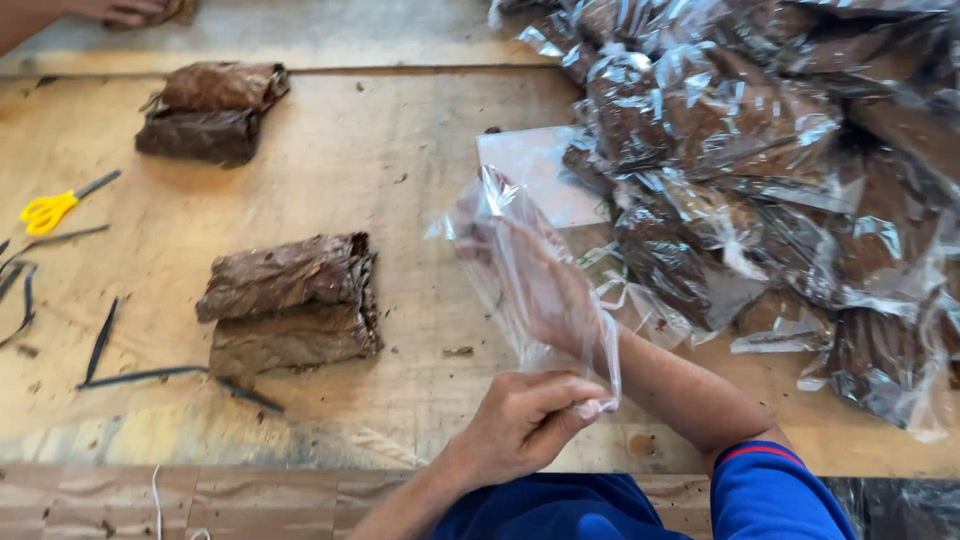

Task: The person places brown, leaf-wrapped food items into clear plastic bags on a wooden table. They open each bag, insert a wrapped item, and seal the bag by hand. The process is repeated for multiple items, with sealed bags accumulating on the table.

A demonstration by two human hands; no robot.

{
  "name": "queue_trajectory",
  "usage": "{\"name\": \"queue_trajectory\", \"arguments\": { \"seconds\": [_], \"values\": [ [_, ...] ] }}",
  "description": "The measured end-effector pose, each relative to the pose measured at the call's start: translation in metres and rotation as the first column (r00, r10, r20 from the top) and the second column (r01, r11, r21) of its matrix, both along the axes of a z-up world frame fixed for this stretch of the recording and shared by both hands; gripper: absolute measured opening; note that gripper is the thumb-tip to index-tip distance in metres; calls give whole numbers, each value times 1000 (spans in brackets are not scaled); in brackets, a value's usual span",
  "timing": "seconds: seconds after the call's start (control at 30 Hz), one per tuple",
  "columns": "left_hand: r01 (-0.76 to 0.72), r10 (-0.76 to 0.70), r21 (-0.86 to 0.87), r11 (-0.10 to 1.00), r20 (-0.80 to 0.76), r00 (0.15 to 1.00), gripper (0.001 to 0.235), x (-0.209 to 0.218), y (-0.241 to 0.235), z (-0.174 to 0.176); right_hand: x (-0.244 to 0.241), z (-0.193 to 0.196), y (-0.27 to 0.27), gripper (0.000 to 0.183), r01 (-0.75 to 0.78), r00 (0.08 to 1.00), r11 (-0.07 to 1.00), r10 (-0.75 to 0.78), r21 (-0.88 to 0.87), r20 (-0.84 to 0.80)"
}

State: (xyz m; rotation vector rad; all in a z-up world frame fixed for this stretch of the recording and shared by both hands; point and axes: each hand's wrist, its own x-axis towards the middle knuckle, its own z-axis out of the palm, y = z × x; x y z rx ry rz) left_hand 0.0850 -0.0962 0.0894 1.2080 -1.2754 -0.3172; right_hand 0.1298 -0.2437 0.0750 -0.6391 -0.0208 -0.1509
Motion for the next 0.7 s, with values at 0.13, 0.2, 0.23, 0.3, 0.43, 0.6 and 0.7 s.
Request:
{"name": "queue_trajectory", "arguments": {
  "seconds": [0.13, 0.2, 0.23, 0.3, 0.43, 0.6, 0.7],
  "values": [
    [25, -13, 122, 992, -96, 995, 24, 7, 8, -7, 10, 13, 14, 43, -48, 980, 999, 51, -17, 194],
    [9, 3, 135, 991, -91, 996, 24, 13, 13, -5, 11, 20, 21, 42, -54, 990, 999, 55, -6, 133],
    [14, 17, 158, 987, -191, 981, 25, 17, 17, -2, 13, 15, 23, 59, -70, 987, 981, 94, -179, 133],
    [12, 47, 188, 982, -305, 951, 27, 31, 23, 1, 19, -9, 18, 78, -100, 983, 937, 145, -336, 112],
    [-504, 499, 92, 859, -372, 783, 23, 54, 33, -16, 9, -2, 23, 53, -141, 978, 941, 84, -308, -190],
    [-679, 800, -425, 598, 265, 539, 30, 37, 22, -50, 67, -36, -30, 45, -374, 872, 804, 474, 462, -120],
    [-704, 734, -401, 587, 630, 254, 42, 22, 16, -45, 62, -79, -38, 47, -486, 573, -325, 583, 811, 576]
  ]
}}
